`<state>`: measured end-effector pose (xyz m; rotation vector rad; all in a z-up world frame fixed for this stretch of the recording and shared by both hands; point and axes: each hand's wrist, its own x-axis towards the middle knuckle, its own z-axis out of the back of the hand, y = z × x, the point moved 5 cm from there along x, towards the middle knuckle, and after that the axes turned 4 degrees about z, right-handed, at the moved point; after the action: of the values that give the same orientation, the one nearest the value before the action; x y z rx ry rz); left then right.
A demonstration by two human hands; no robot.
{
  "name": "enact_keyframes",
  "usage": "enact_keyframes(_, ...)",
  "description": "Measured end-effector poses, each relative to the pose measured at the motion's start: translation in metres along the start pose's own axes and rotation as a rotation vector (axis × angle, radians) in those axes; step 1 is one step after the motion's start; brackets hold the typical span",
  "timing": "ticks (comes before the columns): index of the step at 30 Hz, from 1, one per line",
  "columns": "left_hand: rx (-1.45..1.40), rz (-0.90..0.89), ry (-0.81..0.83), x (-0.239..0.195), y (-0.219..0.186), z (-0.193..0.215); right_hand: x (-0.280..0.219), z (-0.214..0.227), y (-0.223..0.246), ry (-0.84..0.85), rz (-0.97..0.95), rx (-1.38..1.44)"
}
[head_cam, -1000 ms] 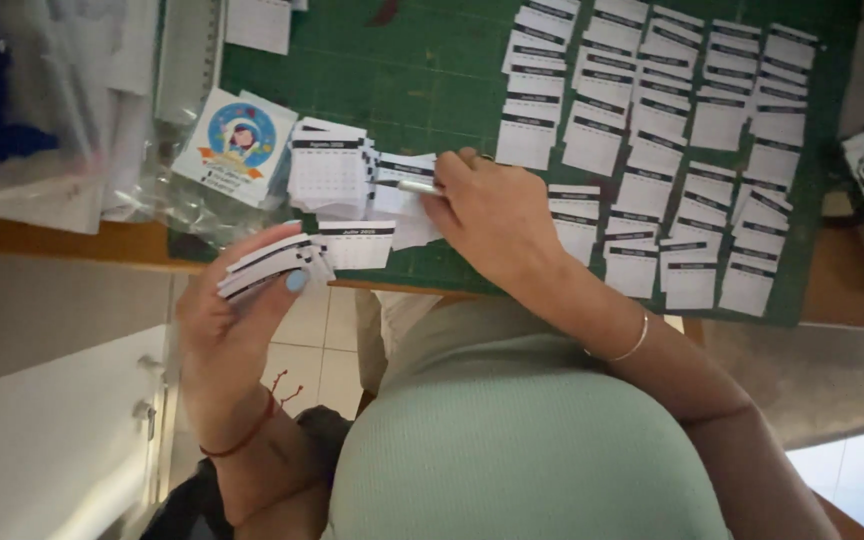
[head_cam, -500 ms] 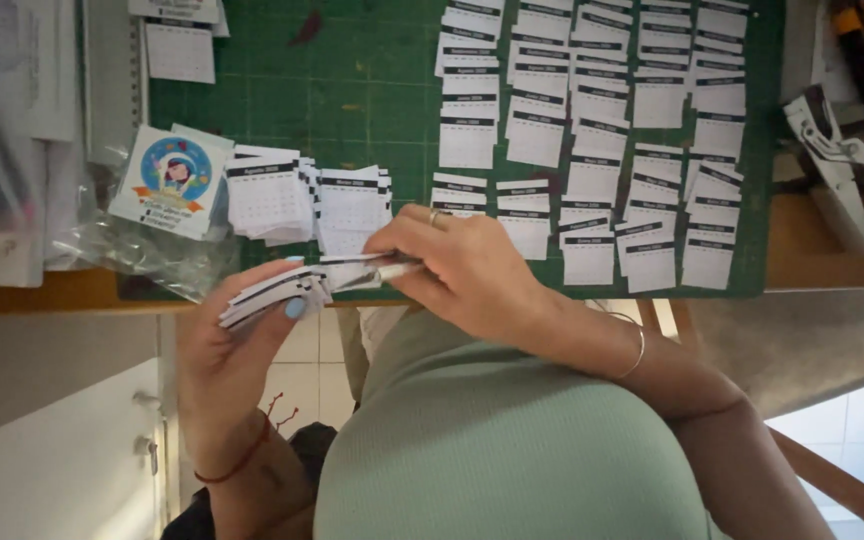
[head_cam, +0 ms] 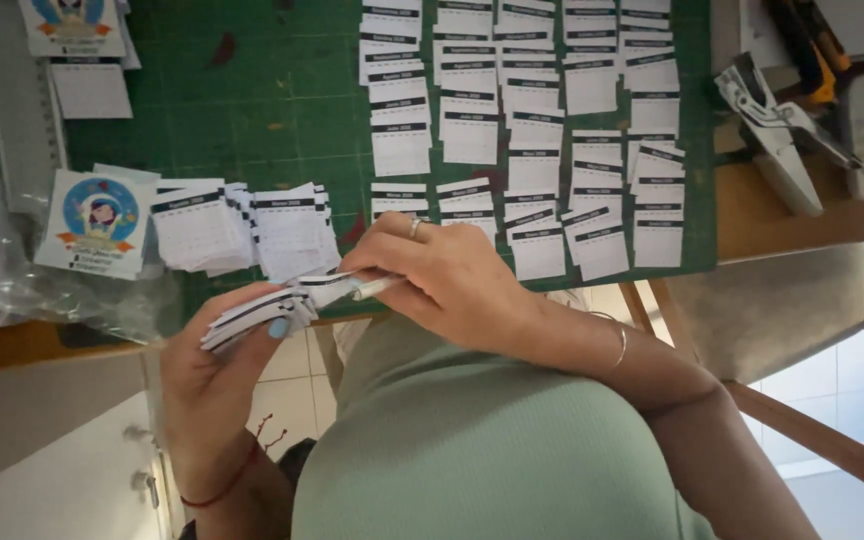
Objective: Assembling small calendar cards by picking them from a layout, stacking them in order, and stapling them together.
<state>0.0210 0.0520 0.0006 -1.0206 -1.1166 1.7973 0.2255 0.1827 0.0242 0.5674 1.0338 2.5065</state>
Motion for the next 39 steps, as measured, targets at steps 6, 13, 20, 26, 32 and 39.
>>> enact_keyframes(6, -0.046, 0.067, 0.138, 0.001, 0.001, -0.022, -0.030, 0.048, -0.006, -0.113, -0.061, 0.010)
enact_keyframes(13, -0.238, 0.098, 0.336, 0.006, -0.025, -0.064, -0.111, 0.154, -0.064, -0.422, -0.137, -0.117)
enact_keyframes(20, 0.036, -0.275, 0.618, 0.019, -0.064, -0.119, -0.148, 0.208, -0.122, -0.381, -0.416, -0.111)
enact_keyframes(26, 0.300, -0.632, 0.750, 0.025, -0.103, -0.204, -0.131, 0.215, -0.149, -0.306, -0.538, -0.037)
enact_keyframes(32, 0.622, -0.701, 0.908, 0.043, -0.110, -0.276, -0.118, 0.219, -0.182, -0.170, -0.520, -0.223)
enact_keyframes(39, 0.835, -0.636, 1.073, 0.055, -0.092, -0.303, -0.117, 0.212, -0.201, -0.133, -0.495, -0.200)
